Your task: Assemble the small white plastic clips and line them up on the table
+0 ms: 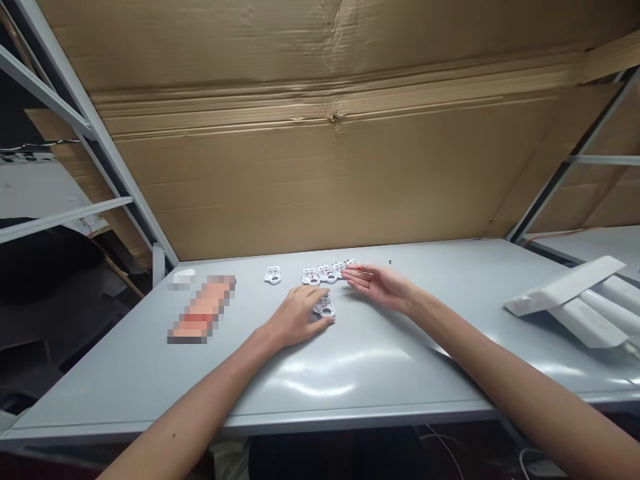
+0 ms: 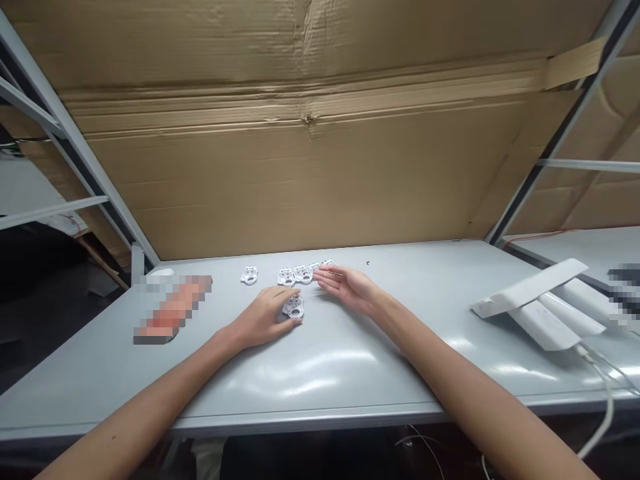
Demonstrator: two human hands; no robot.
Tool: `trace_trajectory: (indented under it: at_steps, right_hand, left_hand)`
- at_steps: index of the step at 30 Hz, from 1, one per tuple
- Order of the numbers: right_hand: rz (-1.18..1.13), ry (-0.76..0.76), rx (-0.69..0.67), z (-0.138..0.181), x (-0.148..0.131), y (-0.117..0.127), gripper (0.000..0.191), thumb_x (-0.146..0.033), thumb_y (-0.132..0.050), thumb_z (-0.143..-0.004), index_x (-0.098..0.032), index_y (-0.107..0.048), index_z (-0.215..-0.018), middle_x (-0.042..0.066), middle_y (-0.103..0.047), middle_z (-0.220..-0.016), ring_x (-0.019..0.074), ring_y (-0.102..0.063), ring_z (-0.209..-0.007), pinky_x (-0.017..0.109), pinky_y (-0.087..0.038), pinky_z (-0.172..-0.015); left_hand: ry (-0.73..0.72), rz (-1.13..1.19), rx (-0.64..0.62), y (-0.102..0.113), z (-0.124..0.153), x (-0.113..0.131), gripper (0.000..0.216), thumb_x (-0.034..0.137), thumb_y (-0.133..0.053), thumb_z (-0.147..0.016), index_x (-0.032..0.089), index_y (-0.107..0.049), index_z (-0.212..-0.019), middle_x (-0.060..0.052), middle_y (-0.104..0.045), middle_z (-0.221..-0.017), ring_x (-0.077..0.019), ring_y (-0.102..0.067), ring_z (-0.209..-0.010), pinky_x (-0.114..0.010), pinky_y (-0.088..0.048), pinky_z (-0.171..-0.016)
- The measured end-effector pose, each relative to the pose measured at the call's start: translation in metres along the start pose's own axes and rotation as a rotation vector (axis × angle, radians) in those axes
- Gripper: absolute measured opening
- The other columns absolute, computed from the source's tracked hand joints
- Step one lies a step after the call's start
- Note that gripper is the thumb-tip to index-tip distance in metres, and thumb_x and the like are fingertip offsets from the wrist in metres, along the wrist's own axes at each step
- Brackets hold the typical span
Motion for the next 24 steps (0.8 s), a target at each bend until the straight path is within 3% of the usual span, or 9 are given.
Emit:
trace_trajectory:
  at_steps: [6, 12, 19, 24]
  right_hand:
    - [0.089, 0.033, -0.004, 0.001, 0.0, 0.002, 0.014, -0.018, -0.056, -0.092, -0.018, -0.068, -0.1, 0.01, -0.07, -0.118, 0.0194, -0.065, -0.114, 0.035, -0.052, -0.103]
    - [0.097, 0.036, 0.02, 0.005, -0.006, 0.006, 0.016, -0.023, -0.062, -0.09, -0.019, -0.07, -0.104, 0.009, -0.068, -0.124, 0.0184, -0.066, -0.112, 0.03, -0.053, -0.102]
    - [0.166, 0.075, 0.012, 0.006, -0.004, 0.002, 0.017, -0.026, -0.06, -0.091, -0.02, -0.07, -0.103, 0.009, -0.07, -0.12, 0.0201, -0.067, -0.11, 0.033, -0.054, -0.1]
    - [0.18, 0.113, 0.055, 0.006, -0.014, 0.012, 0.018, -0.023, -0.058, -0.09, -0.02, -0.07, -0.103, 0.009, -0.069, -0.121, 0.0201, -0.066, -0.111, 0.033, -0.053, -0.1]
  left_hand:
    - [0.011, -0.01, 0.075, 0.012, -0.001, -0.017, 0.047, 0.038, -0.062, -0.088, 0.022, -0.055, -0.131, -0.01, -0.061, -0.13, -0.0289, -0.055, -0.121, -0.045, -0.043, -0.104]
    - [0.176, -0.065, 0.253, 0.025, -0.005, -0.067, 0.041, 0.034, -0.054, -0.089, 0.02, -0.057, -0.128, -0.012, -0.06, -0.129, -0.0292, -0.052, -0.124, -0.046, -0.041, -0.106]
    - [0.301, -0.064, 0.095, 0.013, -0.001, -0.098, 0.052, 0.041, -0.051, -0.091, 0.025, -0.048, -0.14, -0.006, -0.052, -0.144, -0.0369, -0.026, -0.144, -0.057, -0.025, -0.114]
    - [0.383, -0.088, 0.068, 0.009, 0.001, -0.104, 0.052, 0.046, -0.045, -0.094, 0.024, -0.047, -0.141, -0.01, -0.041, -0.152, -0.0365, -0.025, -0.145, -0.056, -0.028, -0.112]
Point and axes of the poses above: each hand's wrist, its own z-axis away from the middle knuckle, its own y-axis out of the back of the hand, x = y × z, the point moved 4 cm from there along -z, towards the middle knuckle
